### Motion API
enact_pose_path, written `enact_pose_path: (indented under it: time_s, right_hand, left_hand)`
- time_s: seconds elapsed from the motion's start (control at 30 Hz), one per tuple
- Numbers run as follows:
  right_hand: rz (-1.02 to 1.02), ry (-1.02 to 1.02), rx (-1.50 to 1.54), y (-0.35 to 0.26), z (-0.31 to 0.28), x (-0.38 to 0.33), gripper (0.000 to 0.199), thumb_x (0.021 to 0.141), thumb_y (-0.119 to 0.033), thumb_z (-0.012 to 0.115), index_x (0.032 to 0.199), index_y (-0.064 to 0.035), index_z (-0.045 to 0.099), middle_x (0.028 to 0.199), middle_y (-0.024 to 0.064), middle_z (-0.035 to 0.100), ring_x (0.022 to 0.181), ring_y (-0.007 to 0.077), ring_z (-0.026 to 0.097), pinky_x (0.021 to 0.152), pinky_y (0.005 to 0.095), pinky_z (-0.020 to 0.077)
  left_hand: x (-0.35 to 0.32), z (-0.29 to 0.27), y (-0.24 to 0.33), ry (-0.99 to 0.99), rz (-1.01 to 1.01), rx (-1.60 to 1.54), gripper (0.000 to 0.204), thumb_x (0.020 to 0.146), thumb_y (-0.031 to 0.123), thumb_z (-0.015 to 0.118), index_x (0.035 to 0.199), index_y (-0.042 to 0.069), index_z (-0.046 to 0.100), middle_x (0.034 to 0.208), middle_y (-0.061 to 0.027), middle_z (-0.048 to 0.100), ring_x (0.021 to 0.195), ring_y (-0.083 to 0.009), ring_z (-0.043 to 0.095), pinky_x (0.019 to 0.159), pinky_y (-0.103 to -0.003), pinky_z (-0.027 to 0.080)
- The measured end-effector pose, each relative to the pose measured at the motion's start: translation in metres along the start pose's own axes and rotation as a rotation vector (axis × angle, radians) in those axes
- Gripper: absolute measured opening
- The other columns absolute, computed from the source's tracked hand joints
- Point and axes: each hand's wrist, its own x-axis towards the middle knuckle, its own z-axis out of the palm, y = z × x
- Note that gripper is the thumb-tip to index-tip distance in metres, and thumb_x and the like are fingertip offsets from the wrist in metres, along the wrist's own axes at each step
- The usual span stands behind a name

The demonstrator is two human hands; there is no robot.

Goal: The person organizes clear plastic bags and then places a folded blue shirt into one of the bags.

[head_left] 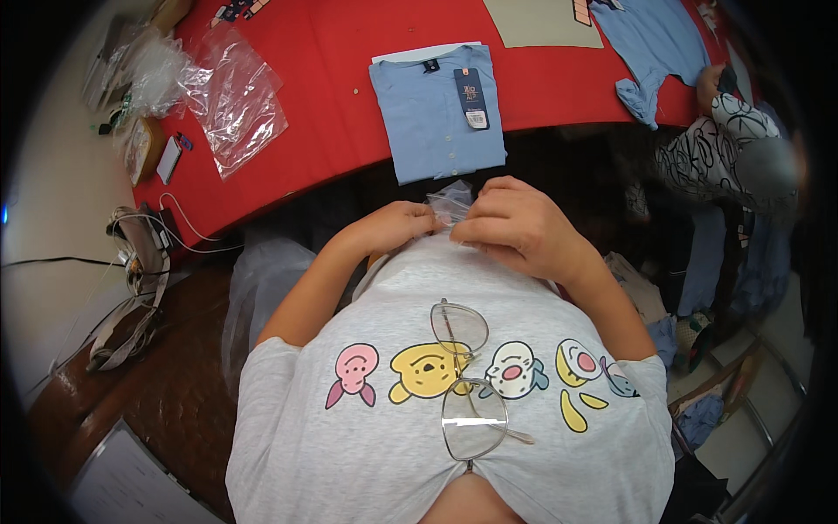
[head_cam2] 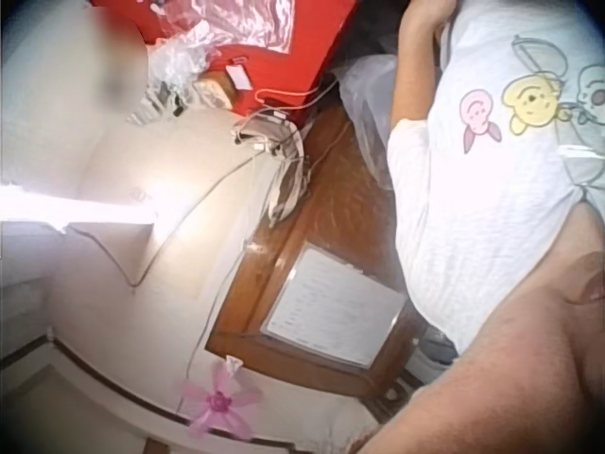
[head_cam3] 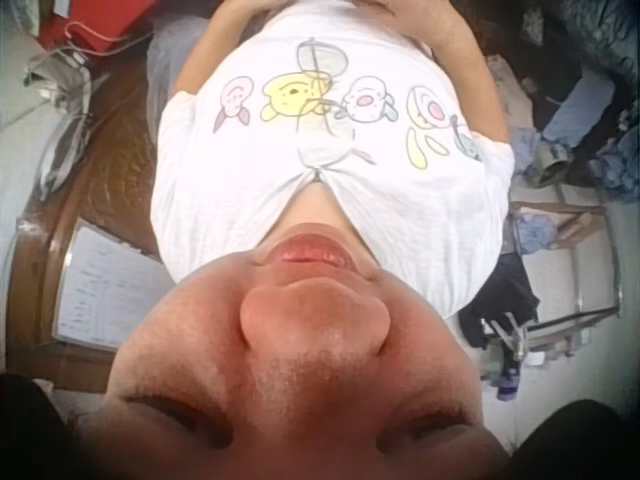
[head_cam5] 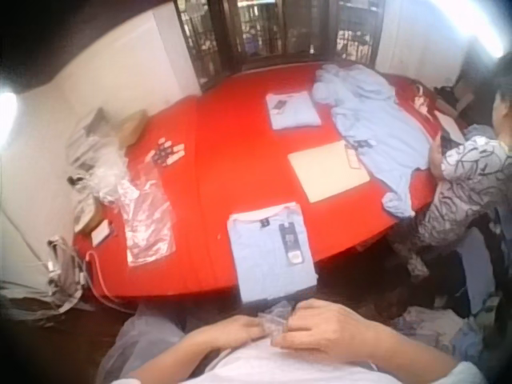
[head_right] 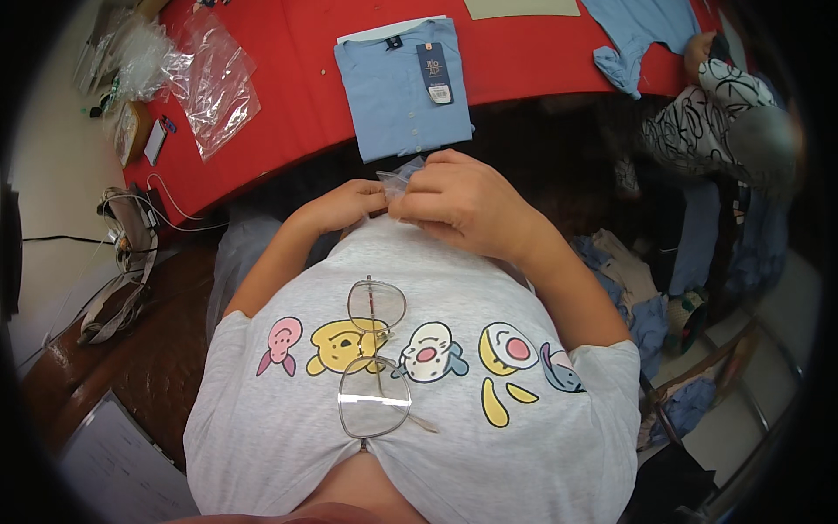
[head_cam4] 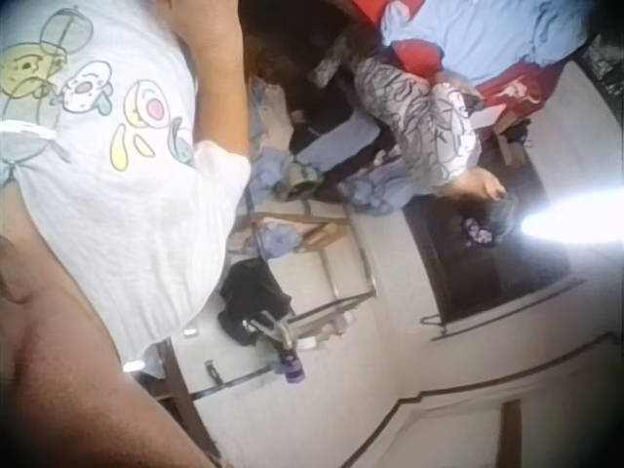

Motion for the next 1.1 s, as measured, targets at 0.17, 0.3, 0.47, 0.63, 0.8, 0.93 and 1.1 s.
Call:
enact_pose_path:
  time_s: [0.17,0.3,0.47,0.63,0.8,0.93,1.1]
  right_hand:
    - [-0.03,-0.025,-0.222,-0.003,0.002,-0.005,0.023,0.079,-0.015,0.082,0.102,-0.014,0.077,0.093,0.0018,0.069,0.089,0.0225,0.067,0.092,0.0398,0.0528]
    - [-0.093,0.069,-0.113,0.0,0.01,-0.011,0.021,0.081,-0.017,0.079,0.102,-0.016,0.076,0.091,0.0009,0.067,0.081,0.0228,0.065,0.08,0.0361,0.0535]
    - [-0.233,-0.042,-0.276,-0.02,-0.003,-0.018,0.022,0.082,-0.016,0.077,0.103,-0.0144,0.076,0.088,-0.0006,0.065,0.082,0.0158,0.067,0.071,0.0278,0.0528]
    - [-0.379,0.052,-0.449,-0.036,-0.021,-0.023,0.029,0.08,-0.017,0.078,0.109,-0.0107,0.076,0.093,-0.0009,0.068,0.08,0.0122,0.066,0.07,0.0253,0.0513]
    - [-0.086,0.339,-0.105,-0.027,-0.097,-0.014,0.044,0.074,-0.014,0.085,0.116,-0.0033,0.075,0.104,0.008,0.073,0.086,0.0189,0.068,0.075,0.0299,0.054]
    - [0.035,-0.162,0.041,-0.012,-0.078,-0.006,0.059,0.069,-0.009,0.073,0.128,-0.0038,0.071,0.132,0.0144,0.071,0.125,0.0365,0.064,0.113,0.0489,0.0445]
    - [0.093,-0.46,-0.203,0.014,-0.057,-0.013,0.035,0.074,-0.002,0.073,0.109,-0.0071,0.079,0.1,0.0068,0.078,0.1,0.0259,0.068,0.106,0.0426,0.0465]
  left_hand:
    - [0.013,0.008,0.011,-0.041,0.379,-0.129,0.057,0.091,0.012,0.076,0.146,0.005,0.061,0.12,-0.015,0.075,0.113,-0.0209,0.07,0.099,-0.034,0.053]
    - [0.023,0.02,0.042,-0.188,0.355,-0.093,0.073,0.087,0.002,0.074,0.155,0.008,0.051,0.131,-0.0192,0.071,0.121,-0.0215,0.07,0.102,-0.036,0.054]
    - [0.055,0.03,0.026,-0.225,0.234,-0.101,0.092,0.081,-0.003,0.071,0.164,0.012,0.035,0.139,-0.0236,0.064,0.115,-0.0254,0.071,0.096,-0.038,0.057]
    - [0.064,0.037,0.037,-0.196,0.168,0.152,0.094,0.08,-0.005,0.069,0.165,0.014,0.033,0.135,-0.0179,0.063,0.102,-0.024,0.072,0.089,-0.034,0.058]
    - [0.066,0.051,0.014,-0.19,0.322,0.002,0.085,0.083,-0.001,0.067,0.161,0.012,0.039,0.133,-0.0135,0.066,0.105,-0.024,0.072,0.09,-0.037,0.058]
    - [0.064,0.048,0.016,-0.173,0.511,0.193,0.063,0.09,0.005,0.067,0.151,0.009,0.054,0.136,-0.0136,0.066,0.107,-0.0218,0.071,0.095,-0.036,0.057]
    - [0.026,0.041,0.041,-0.162,0.302,0.123,0.038,0.104,0.018,0.067,0.141,0.007,0.066,0.136,-0.0138,0.07,0.12,-0.0238,0.07,0.108,-0.036,0.05]
